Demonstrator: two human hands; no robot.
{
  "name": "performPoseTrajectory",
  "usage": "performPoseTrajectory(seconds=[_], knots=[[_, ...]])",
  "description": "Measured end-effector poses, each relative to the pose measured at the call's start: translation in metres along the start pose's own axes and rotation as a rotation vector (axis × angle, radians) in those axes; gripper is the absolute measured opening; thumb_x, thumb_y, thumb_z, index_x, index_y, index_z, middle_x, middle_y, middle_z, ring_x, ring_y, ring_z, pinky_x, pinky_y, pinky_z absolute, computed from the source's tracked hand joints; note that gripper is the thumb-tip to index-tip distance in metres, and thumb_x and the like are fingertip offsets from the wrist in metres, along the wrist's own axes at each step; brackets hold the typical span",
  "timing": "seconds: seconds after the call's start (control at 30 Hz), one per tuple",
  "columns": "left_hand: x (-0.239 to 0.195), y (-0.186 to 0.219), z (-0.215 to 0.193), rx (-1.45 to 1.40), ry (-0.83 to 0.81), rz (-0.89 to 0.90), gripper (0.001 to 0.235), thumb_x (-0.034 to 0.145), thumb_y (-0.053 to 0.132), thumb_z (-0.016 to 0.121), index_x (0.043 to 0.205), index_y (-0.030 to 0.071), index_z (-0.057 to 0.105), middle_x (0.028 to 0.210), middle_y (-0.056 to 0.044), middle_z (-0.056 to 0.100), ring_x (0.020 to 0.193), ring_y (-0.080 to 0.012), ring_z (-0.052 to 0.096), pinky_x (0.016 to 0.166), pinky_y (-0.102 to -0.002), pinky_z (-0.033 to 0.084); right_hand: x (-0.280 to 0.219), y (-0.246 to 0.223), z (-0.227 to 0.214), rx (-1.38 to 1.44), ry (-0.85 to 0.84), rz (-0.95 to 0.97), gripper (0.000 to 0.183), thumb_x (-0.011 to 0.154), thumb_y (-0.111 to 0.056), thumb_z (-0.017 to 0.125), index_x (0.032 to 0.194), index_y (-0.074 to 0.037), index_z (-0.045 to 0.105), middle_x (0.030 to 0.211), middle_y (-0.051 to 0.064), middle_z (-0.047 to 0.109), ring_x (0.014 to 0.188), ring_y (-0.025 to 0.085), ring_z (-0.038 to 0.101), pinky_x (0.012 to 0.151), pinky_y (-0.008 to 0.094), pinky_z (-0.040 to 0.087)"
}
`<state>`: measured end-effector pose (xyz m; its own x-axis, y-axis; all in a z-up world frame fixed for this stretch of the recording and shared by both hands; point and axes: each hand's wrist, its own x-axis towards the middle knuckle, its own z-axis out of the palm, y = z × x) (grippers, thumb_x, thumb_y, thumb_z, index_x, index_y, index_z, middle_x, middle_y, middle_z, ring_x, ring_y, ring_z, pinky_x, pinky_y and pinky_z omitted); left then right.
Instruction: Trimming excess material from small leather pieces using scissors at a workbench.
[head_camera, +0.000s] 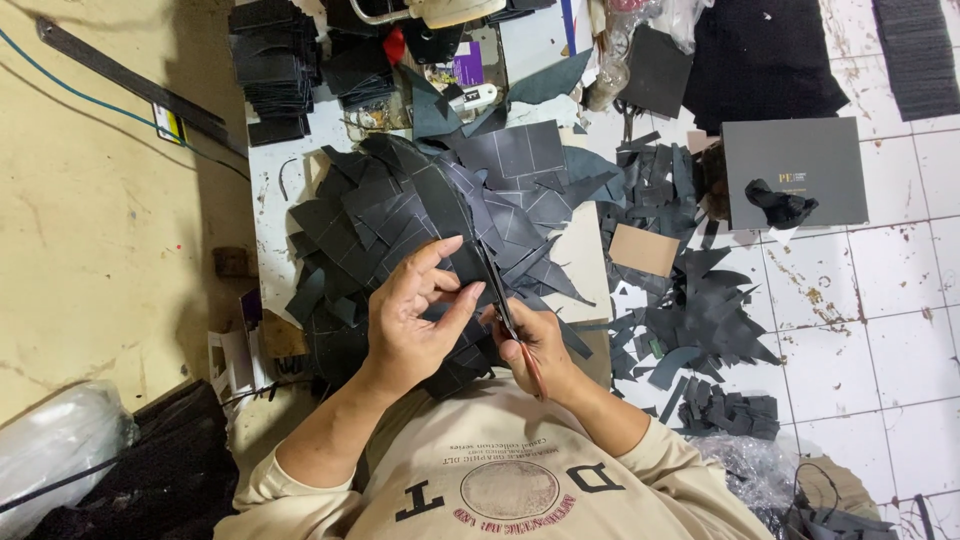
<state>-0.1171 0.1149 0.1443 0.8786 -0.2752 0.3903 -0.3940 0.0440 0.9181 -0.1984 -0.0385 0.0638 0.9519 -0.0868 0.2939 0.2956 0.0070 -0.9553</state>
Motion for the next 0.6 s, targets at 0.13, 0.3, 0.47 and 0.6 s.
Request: performPoseTrajectory(seconds=[0.13, 0.3, 0.47, 0.6], knots=[[0.002, 0.0, -0.004, -0.002, -0.009, -0.008, 0.054, 0.081, -0.011, 0.079, 0.132, -0.009, 0.062, 0.096, -0.026, 0.067, 0.066, -0.0212, 0.07, 0.063, -0.033, 0.066, 0.0, -0.001, -0.001, 0.006, -0.01, 0.002, 0.065, 0.092, -0.067, 0.059, 0.098, -0.004, 0.071, 0.057, 0.0, 0.055, 0.047, 0.011, 0.049, 0.047, 0.024, 0.042], [0.002, -0.004, -0.009, -0.028, -0.055, -0.039, 0.062, 0.08, -0.013, 0.077, 0.138, -0.004, 0.059, 0.127, -0.029, 0.063, 0.07, -0.0195, 0.069, 0.065, -0.032, 0.066, 0.001, -0.005, -0.002, -0.024, -0.041, -0.008, 0.066, 0.092, -0.068, 0.056, 0.099, -0.004, 0.07, 0.058, 0.001, 0.057, 0.048, 0.013, 0.05, 0.048, 0.026, 0.043], [-0.004, -0.006, -0.006, -0.044, -0.063, -0.088, 0.062, 0.081, -0.011, 0.077, 0.14, -0.003, 0.059, 0.135, -0.028, 0.059, 0.071, -0.0206, 0.069, 0.067, -0.034, 0.067, 0.013, -0.018, -0.002, -0.038, -0.061, -0.046, 0.059, 0.097, -0.063, 0.052, 0.092, -0.007, 0.067, 0.059, 0.002, 0.054, 0.047, 0.014, 0.047, 0.048, 0.027, 0.043], [-0.006, -0.006, -0.005, -0.02, -0.064, -0.056, 0.062, 0.082, -0.01, 0.078, 0.14, -0.004, 0.058, 0.137, -0.026, 0.058, 0.072, -0.0217, 0.07, 0.067, -0.033, 0.067, 0.017, -0.024, 0.0, -0.05, -0.049, -0.064, 0.056, 0.099, -0.062, 0.05, 0.087, -0.009, 0.065, 0.06, 0.001, 0.054, 0.047, 0.015, 0.048, 0.048, 0.027, 0.043]])
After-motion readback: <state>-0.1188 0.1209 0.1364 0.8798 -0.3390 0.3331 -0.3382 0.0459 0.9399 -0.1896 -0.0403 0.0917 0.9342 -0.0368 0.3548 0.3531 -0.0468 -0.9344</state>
